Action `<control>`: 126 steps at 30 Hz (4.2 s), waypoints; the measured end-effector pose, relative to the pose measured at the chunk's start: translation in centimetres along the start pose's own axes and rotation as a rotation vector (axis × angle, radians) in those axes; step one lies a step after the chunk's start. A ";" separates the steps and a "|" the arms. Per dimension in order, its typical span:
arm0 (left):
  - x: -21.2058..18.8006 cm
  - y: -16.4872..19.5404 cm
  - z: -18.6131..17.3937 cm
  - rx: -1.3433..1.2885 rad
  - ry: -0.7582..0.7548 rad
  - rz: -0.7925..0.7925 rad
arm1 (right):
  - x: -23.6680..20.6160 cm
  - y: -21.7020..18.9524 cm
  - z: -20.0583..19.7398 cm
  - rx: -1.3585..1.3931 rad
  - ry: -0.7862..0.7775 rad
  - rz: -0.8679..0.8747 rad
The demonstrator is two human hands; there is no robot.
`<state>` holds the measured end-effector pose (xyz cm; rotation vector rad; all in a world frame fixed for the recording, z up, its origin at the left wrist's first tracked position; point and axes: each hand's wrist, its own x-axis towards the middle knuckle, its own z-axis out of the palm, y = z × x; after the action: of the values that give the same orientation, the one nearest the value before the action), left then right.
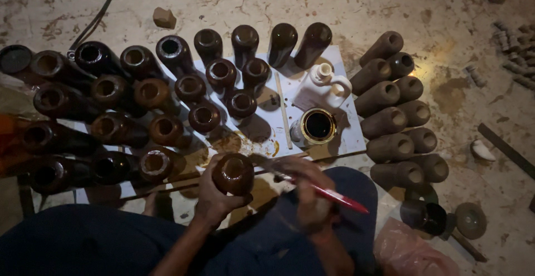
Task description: The person paints the exterior of small ceramic vases with a dark brown glaze using a red-handled brush. They repeatedly dip the brush into a paint can and apply the glaze to each vase, rotating it to cover the surface, then placing the finished vases on a white board.
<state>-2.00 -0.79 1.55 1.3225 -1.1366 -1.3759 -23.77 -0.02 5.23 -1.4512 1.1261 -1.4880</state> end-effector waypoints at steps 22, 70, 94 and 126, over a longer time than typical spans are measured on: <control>0.4 -0.7 0.3 0.078 0.042 -0.042 | -1.1 -1.9 2.4 -0.422 -0.027 -0.516; 5.0 -0.2 4.8 0.367 0.155 0.301 | 6.0 6.4 -7.1 0.188 0.506 0.180; 6.0 -0.6 4.6 0.406 0.097 0.217 | 7.8 3.9 -6.6 -0.627 0.299 -0.013; 4.4 9.8 4.9 1.053 -0.233 0.036 | 7.7 6.7 -8.7 -0.166 0.600 0.263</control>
<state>-7.04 -6.74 10.45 1.8354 -2.1935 -0.8957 -33.33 -8.77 1.73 -0.9187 1.7588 -1.7144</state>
